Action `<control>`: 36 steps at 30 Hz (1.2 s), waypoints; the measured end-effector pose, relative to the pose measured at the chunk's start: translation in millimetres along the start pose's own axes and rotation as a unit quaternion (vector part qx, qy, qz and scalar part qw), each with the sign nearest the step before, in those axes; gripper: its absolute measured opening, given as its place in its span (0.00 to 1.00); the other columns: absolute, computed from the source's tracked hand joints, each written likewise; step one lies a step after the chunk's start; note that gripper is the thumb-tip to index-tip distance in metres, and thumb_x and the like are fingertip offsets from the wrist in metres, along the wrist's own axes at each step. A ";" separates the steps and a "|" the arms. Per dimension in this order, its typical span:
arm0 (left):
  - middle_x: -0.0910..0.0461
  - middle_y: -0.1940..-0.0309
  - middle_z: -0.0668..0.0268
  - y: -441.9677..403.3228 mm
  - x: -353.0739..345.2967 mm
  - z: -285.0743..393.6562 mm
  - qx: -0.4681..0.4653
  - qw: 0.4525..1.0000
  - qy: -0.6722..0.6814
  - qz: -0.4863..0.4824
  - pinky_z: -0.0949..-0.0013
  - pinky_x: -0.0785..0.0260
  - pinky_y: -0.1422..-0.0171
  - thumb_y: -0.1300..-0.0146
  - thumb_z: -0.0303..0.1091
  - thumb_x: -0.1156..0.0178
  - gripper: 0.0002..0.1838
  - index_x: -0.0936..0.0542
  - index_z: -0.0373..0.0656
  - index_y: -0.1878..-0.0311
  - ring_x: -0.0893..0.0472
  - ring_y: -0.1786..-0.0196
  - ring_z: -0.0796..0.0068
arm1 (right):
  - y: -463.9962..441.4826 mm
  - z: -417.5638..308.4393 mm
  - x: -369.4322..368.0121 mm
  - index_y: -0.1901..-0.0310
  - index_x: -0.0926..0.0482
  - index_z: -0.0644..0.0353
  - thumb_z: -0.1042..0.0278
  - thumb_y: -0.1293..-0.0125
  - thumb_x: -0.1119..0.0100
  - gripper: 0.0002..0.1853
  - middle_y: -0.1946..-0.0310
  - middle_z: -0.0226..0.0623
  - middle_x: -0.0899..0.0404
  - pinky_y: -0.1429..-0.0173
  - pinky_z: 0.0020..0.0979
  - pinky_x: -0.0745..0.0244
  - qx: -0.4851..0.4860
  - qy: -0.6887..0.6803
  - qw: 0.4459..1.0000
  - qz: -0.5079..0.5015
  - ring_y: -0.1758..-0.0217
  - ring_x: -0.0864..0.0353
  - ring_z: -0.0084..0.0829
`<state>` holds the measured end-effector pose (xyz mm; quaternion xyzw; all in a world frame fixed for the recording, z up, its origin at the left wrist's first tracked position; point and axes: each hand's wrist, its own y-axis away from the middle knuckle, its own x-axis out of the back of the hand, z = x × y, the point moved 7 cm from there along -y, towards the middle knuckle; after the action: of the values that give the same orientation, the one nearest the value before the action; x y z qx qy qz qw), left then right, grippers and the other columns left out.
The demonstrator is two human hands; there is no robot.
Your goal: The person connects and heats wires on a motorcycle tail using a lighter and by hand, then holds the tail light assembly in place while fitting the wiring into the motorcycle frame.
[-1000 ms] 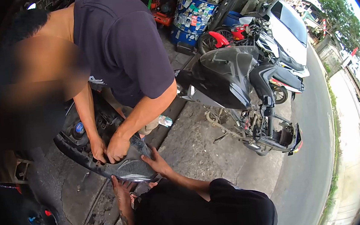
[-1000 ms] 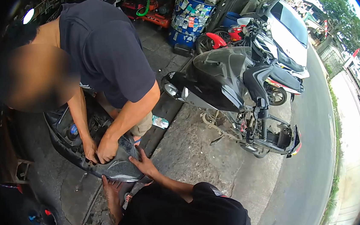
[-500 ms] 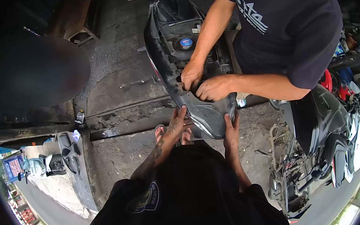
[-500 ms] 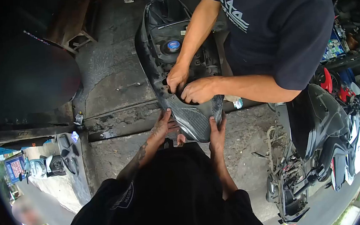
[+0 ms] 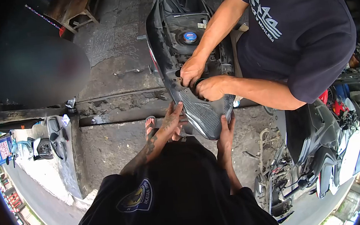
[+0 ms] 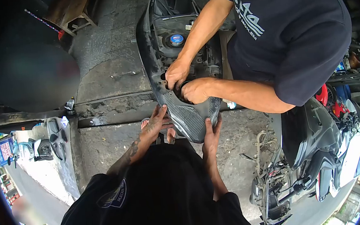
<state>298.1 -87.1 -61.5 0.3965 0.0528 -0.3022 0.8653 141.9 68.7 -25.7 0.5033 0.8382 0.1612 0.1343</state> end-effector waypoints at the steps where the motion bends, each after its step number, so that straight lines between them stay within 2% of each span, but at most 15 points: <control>1: 0.27 0.46 0.51 0.7 -0.4 0.5 -0.007 1.000 0.004 0.010 0.56 0.25 0.43 0.33 0.63 0.46 0.48 0.54 0.42 0.24 0.22 0.47 0.57 | -0.5 2.0 0.8 0.25 0.51 0.62 0.60 0.28 0.45 0.37 0.26 0.49 0.46 0.24 0.38 0.49 -0.003 -0.010 1.000 -0.001 0.25 0.45 0.42; 4: 0.28 0.43 0.49 5.3 -2.4 3.0 0.028 1.000 0.003 0.010 0.55 0.25 0.42 0.33 0.63 0.46 0.49 0.56 0.42 0.23 0.22 0.45 0.56 | -2.0 1.3 0.6 0.25 0.50 0.62 0.61 0.29 0.44 0.37 0.27 0.49 0.46 0.25 0.38 0.48 -0.002 -0.028 1.000 0.001 0.26 0.45 0.41; 10: 0.34 0.37 0.48 -4.6 4.7 -9.9 0.021 1.000 0.004 0.021 0.54 0.25 0.41 0.32 0.63 0.47 0.50 0.59 0.42 0.22 0.23 0.43 0.53 | 1.8 -1.8 1.2 0.26 0.48 0.63 0.61 0.29 0.43 0.36 0.28 0.50 0.44 0.27 0.38 0.44 -0.014 -0.026 1.000 0.011 0.27 0.42 0.41; 13: 0.34 0.38 0.50 0.2 1.5 -3.2 0.028 0.999 0.000 0.026 0.54 0.25 0.40 0.32 0.63 0.48 0.49 0.58 0.42 0.23 0.23 0.43 0.54 | -0.4 -1.2 0.1 0.26 0.47 0.60 0.55 0.30 0.42 0.38 0.29 0.47 0.41 0.27 0.38 0.45 0.002 -0.015 1.000 0.008 0.29 0.40 0.41; 15: 0.33 0.39 0.51 -2.7 4.0 -7.8 0.036 0.999 0.000 0.019 0.54 0.25 0.41 0.32 0.63 0.48 0.48 0.57 0.43 0.23 0.23 0.43 0.55 | 0.8 -2.6 0.5 0.26 0.48 0.63 0.63 0.29 0.44 0.35 0.28 0.50 0.43 0.26 0.38 0.45 -0.012 -0.021 1.000 0.012 0.27 0.43 0.41; 22: 0.32 0.41 0.56 0.2 -0.8 -1.6 0.032 0.999 -0.005 0.006 0.55 0.24 0.42 0.30 0.61 0.49 0.43 0.53 0.45 0.25 0.23 0.44 0.61 | 1.4 -7.3 -0.9 0.26 0.48 0.63 0.65 0.29 0.45 0.35 0.27 0.49 0.44 0.25 0.38 0.49 -0.011 0.000 1.000 0.016 0.26 0.44 0.41; 29: 0.32 0.39 0.55 0.0 -0.1 -1.8 0.021 1.000 -0.008 -0.009 0.56 0.23 0.43 0.30 0.62 0.50 0.42 0.51 0.45 0.25 0.22 0.45 0.60 | 1.0 -4.3 -0.4 0.26 0.49 0.63 0.61 0.29 0.45 0.36 0.27 0.50 0.45 0.25 0.40 0.50 -0.020 0.009 1.000 0.013 0.26 0.45 0.43; 36: 0.35 0.36 0.50 3.5 -4.0 2.8 0.023 1.000 -0.008 -0.006 0.55 0.24 0.42 0.31 0.64 0.50 0.47 0.56 0.43 0.24 0.24 0.40 0.55 | 4.6 -12.3 -3.4 0.26 0.49 0.61 0.61 0.29 0.46 0.36 0.27 0.50 0.45 0.25 0.40 0.49 -0.030 0.019 0.999 0.019 0.26 0.45 0.44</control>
<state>296.4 -85.4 -56.0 0.4136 0.0415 -0.3120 0.8543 142.4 66.1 -12.4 0.5122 0.8256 0.1979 0.1302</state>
